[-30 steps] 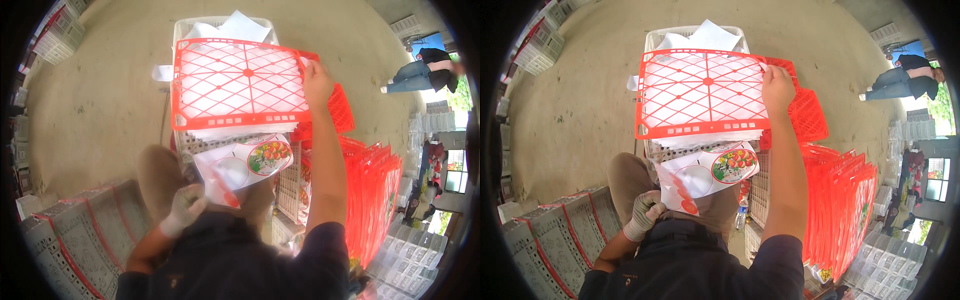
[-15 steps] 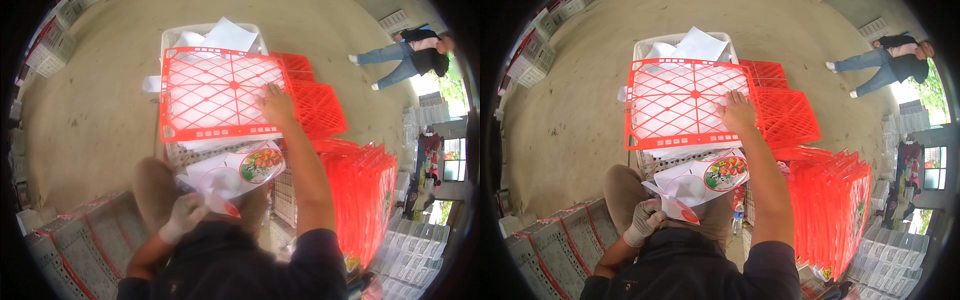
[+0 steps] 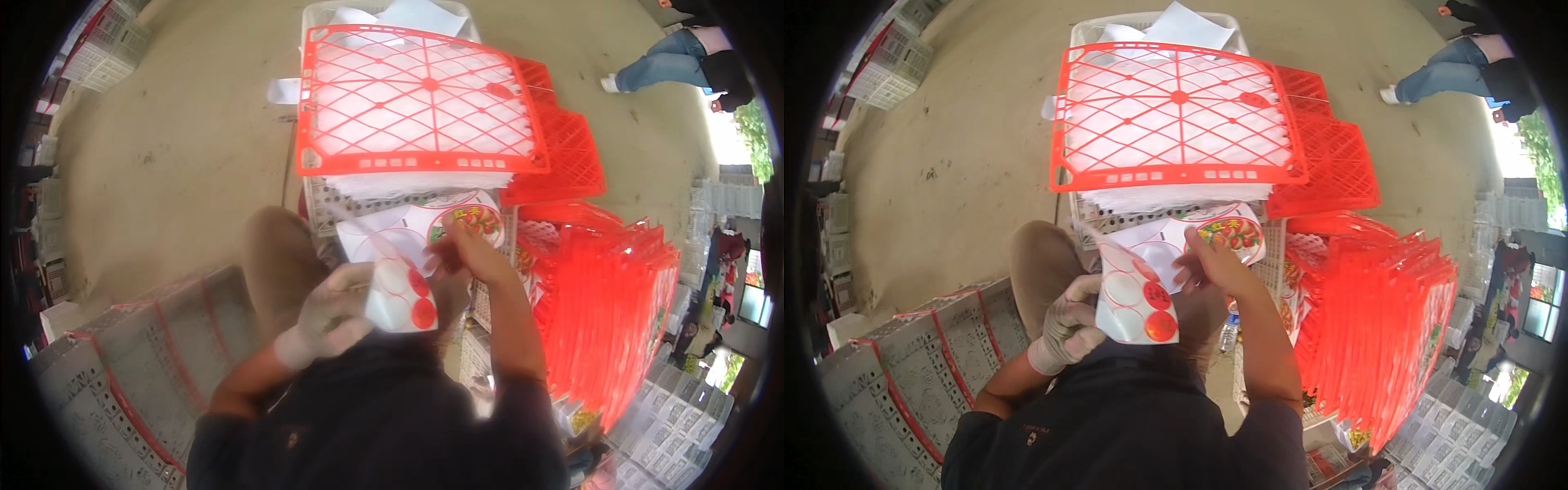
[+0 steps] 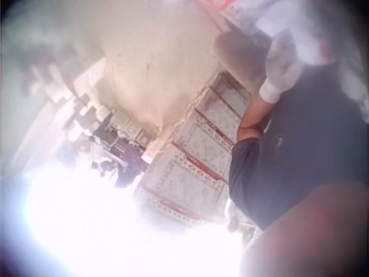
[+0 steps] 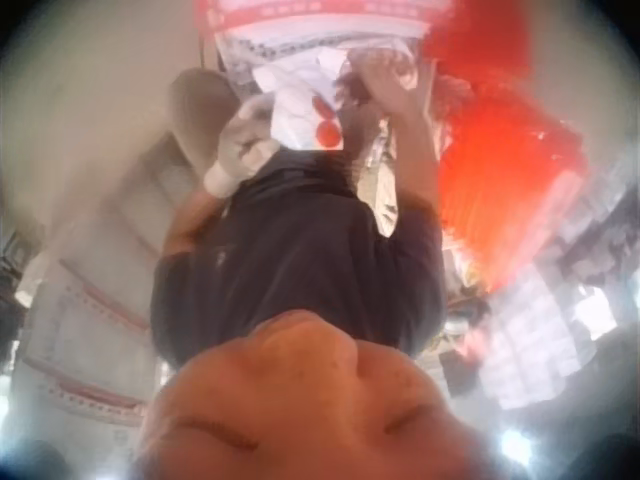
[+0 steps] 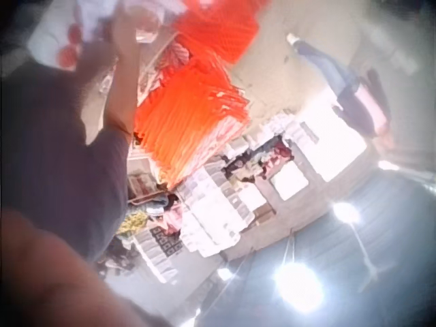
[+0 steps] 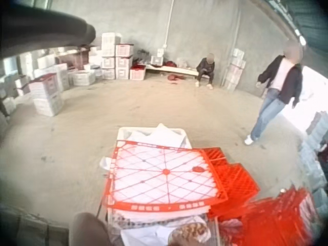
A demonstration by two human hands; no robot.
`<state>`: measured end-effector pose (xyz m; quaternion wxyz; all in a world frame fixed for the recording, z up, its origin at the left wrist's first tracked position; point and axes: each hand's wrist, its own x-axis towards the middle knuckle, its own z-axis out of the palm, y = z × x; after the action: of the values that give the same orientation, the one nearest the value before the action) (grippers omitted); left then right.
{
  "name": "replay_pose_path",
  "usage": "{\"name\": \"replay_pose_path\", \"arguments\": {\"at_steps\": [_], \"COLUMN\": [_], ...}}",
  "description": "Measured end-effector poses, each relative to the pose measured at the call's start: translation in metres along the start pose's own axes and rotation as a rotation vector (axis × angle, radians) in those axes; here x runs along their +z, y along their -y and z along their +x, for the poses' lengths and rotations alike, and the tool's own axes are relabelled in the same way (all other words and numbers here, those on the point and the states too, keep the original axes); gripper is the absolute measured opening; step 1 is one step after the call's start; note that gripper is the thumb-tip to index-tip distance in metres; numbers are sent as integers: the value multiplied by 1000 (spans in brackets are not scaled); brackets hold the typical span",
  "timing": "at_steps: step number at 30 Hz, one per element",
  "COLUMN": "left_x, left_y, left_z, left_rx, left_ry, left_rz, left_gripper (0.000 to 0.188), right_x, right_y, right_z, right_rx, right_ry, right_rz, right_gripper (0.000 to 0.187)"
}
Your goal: The person assembles red plastic crates by placing white foam inserts into the crate frames and then affixing printed labels to the top of each assembled unit. The person handles foam inserts, crate frames, and labels one at a time, stacking completed crates nearby.
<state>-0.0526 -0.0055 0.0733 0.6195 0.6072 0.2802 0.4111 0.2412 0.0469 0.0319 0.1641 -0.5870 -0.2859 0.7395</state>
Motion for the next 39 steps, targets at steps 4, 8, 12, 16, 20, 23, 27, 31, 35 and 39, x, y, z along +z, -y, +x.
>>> {"name": "replay_pose_path", "arguments": {"at_steps": [4,8,12,16,20,23,27,31,35,39], "left_x": [-6,-5,-18,-7,-8,-14,-16,-24,-27,-34], "left_y": [17,24,28,-17,-18,-6,-3,2,12,12], "left_z": [-9,-16,-22,0,28,23,16,13,16,12], "left_rx": [46,75,-140,-572,-438,-478,-441,-488,-322,-358], "left_ry": [186,259,390,9,-165,-201,-232,-115,-28,-23], "left_rz": [-3,24,-75,-564,-403,-250,-284,-289,-82,-172], "left_gripper": [7,6,18,129,86,55,49,46,45,42], "right_x": [39,47,47,70,95,102,85,76,77,81], "right_y": [-25,-2,9,14,6,3,25,24,16,11], "right_z": [9,9,10,-9,-13,-15,-21,-29,-25,-11], "right_rx": [-155,-423,-471,-568,-546,-574,-1219,-883,-942,-974], "right_ry": [330,358,189,-211,-341,-483,-532,-198,-213,-196], "right_rz": [778,734,551,415,344,-65,-832,-626,-749,-730], "right_gripper": [54,45,47,34,21,28,36,29,20,18]}}
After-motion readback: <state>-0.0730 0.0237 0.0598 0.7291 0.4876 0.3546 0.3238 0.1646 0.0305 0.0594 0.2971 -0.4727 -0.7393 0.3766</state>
